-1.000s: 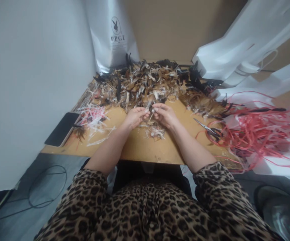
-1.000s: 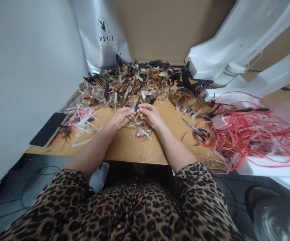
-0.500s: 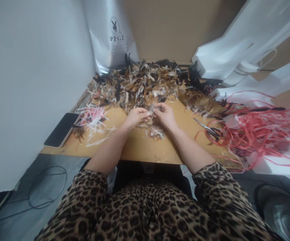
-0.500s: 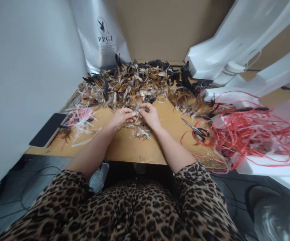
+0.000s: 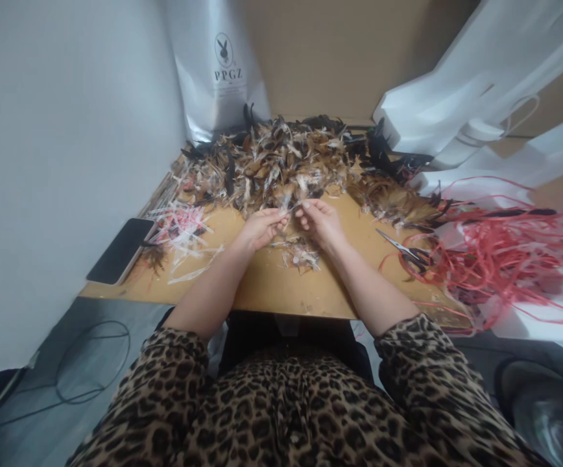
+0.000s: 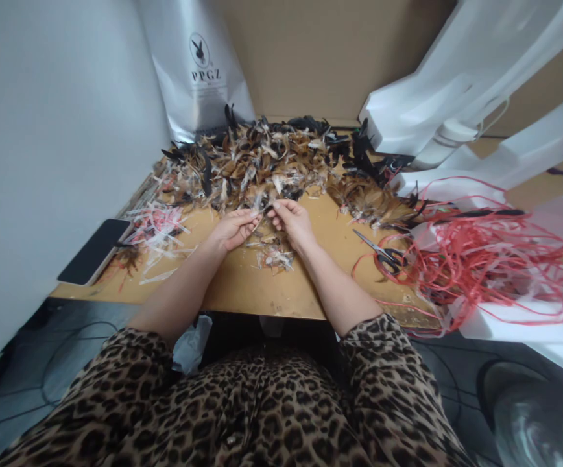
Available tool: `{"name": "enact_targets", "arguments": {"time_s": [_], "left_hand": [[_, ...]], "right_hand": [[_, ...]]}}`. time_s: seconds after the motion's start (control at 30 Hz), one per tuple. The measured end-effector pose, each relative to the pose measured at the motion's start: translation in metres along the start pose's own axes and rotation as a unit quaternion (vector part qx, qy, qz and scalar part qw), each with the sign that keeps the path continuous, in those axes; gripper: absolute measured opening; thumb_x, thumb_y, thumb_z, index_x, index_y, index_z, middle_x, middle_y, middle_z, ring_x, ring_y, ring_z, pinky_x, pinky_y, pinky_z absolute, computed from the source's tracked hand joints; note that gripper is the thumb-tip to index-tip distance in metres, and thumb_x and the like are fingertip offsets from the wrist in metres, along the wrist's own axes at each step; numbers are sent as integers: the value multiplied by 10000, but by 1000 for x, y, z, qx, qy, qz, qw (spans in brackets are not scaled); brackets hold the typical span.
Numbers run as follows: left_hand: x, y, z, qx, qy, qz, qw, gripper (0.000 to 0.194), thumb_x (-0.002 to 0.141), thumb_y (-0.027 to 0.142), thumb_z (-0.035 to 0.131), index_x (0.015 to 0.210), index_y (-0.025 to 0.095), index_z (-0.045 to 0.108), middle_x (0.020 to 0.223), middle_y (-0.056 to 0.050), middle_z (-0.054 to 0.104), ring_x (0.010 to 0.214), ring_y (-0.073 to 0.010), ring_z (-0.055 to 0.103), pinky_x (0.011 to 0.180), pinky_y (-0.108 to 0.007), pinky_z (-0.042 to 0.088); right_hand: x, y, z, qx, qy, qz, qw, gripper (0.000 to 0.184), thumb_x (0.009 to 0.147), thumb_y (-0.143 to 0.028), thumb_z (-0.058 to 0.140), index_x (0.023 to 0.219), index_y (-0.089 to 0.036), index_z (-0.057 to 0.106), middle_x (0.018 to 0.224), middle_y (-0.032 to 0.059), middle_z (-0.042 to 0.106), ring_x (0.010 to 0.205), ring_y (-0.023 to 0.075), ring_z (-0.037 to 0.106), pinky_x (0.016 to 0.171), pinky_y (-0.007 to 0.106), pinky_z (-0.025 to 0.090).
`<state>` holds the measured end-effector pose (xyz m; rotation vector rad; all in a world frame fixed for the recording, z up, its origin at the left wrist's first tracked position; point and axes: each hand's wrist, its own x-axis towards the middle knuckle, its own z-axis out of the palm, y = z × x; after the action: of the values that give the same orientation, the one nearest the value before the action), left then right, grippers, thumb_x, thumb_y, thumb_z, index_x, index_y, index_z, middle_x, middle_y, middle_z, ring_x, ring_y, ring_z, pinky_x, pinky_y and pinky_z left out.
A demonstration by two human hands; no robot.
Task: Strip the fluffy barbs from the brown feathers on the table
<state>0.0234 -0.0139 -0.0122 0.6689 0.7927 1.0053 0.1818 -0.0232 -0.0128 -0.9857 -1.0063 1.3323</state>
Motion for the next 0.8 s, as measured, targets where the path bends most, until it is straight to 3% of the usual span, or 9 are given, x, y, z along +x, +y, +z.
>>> {"name": "enact_targets", "arguments": {"time_s": [0.2,0.4,0.57,0.8], "left_hand": [[-4,4,3,-12,-9,-25,1000,77,763,31,665,713,81,634,630,-5,642,493,-5,551,511,-97,450],[-4,0,1,34,-26,-21,999,75,722,83,725,721,79,650,649,-22,668,525,-25,583,520,-115,448],[-4,-4,0,85,-11,6,996,129,691,153,767,745,85,673,704,-52,705,588,-69,634,545,-154,456],[-2,-7,-3,105,-45,8,993,188,659,206,798,755,78,697,757,-82,721,583,-68,626,536,-158,459]], "right_hand": [[0,-1,-2,4,-33,21,999,424,546,-426,829,840,-186,638,605,-54,591,471,48,423,444,194,285],[-2,0,-1,-17,-33,8,999,404,553,-467,829,638,-185,552,479,-71,472,442,51,361,441,206,257],[-2,-2,-2,-15,-31,19,999,408,549,-471,833,642,-187,555,454,-65,478,419,55,350,424,212,232],[-4,-4,2,-38,-11,3,999,405,535,-469,823,621,-181,551,480,-64,488,444,51,360,436,206,242]]}}
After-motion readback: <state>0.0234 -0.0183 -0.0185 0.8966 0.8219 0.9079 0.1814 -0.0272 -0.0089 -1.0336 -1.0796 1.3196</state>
